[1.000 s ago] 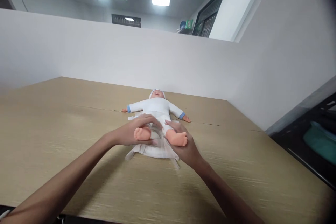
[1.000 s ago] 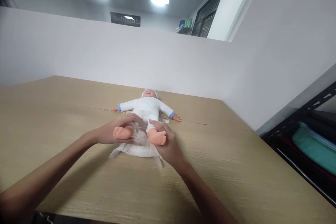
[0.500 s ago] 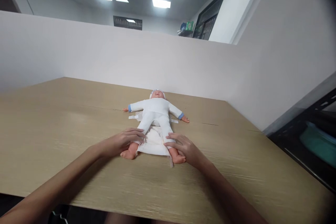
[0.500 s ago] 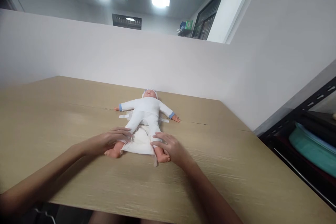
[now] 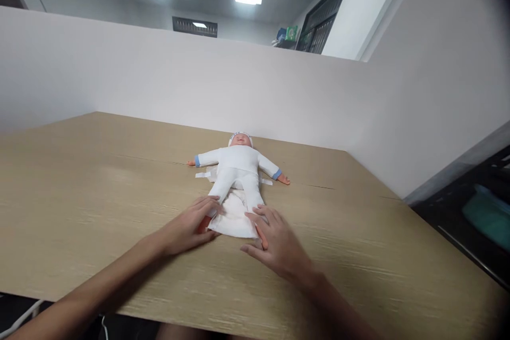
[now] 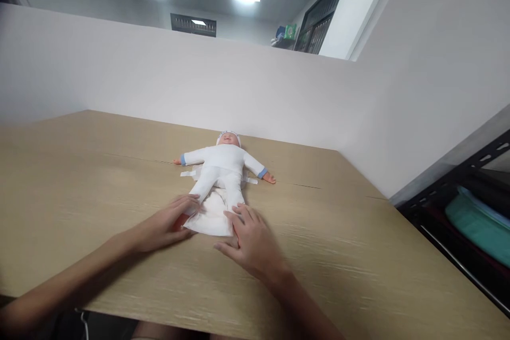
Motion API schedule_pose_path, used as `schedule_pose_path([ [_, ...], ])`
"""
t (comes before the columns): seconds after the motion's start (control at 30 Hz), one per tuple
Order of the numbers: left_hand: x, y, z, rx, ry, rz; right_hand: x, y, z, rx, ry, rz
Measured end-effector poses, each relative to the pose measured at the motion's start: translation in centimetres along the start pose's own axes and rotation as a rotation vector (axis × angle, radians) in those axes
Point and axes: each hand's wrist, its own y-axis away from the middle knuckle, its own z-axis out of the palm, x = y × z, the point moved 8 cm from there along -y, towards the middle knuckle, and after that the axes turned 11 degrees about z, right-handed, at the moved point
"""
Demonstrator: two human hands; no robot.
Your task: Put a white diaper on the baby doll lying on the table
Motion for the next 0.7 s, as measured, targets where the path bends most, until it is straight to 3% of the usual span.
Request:
schedule_pose_path([
  [0.17, 0.8, 0.8, 1.6, 0.071, -0.057, 0.009, -1.8, 1.2, 1.8, 0.065, 0.129, 0.091],
  [0.33, 3.3, 2.7, 1.7, 0.085, -0.017, -0.035, -2.6, 3.4, 1.2, 0.068, 0.089, 0.111],
  [0.53, 4.3, 3.0, 0.2, 0.127, 0.028, -0.140, -3.3, 4.5, -0.4, 0.095, -0.064, 0.130],
  [0.7, 2.7, -0.1, -2.5, 0.244, 0.026, -0.162, -2.1, 1.0, -1.7, 0.152, -0.129, 0.186],
])
